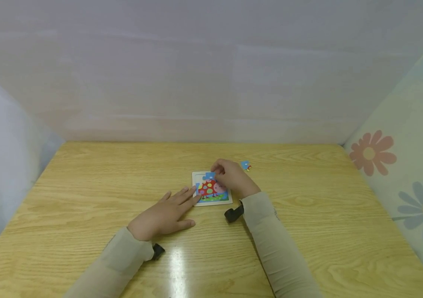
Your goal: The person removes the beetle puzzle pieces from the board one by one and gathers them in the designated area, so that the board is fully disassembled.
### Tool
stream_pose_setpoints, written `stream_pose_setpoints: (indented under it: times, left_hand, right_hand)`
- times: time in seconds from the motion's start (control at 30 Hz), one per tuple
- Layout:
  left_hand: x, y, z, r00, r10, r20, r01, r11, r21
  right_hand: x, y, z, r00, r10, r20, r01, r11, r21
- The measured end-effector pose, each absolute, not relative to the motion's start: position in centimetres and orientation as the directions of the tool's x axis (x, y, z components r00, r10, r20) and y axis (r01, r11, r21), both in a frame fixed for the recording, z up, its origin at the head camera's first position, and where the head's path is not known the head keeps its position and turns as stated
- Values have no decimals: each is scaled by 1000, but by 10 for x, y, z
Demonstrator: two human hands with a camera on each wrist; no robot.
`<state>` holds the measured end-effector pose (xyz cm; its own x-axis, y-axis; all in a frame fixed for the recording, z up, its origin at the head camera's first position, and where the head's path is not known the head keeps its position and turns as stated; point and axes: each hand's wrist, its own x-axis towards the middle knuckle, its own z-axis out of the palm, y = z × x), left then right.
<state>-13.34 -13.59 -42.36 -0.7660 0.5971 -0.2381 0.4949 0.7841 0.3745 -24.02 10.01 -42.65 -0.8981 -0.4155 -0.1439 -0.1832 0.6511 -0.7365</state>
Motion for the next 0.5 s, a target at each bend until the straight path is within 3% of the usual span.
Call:
stream_pose_setpoints:
  times: [0.5]
  left_hand:
    - [-133,-135,-423,-767,596,-239,498,786,366]
  right_hand:
    - [-244,104,-424,-926,-348,-146,-110,618,-778]
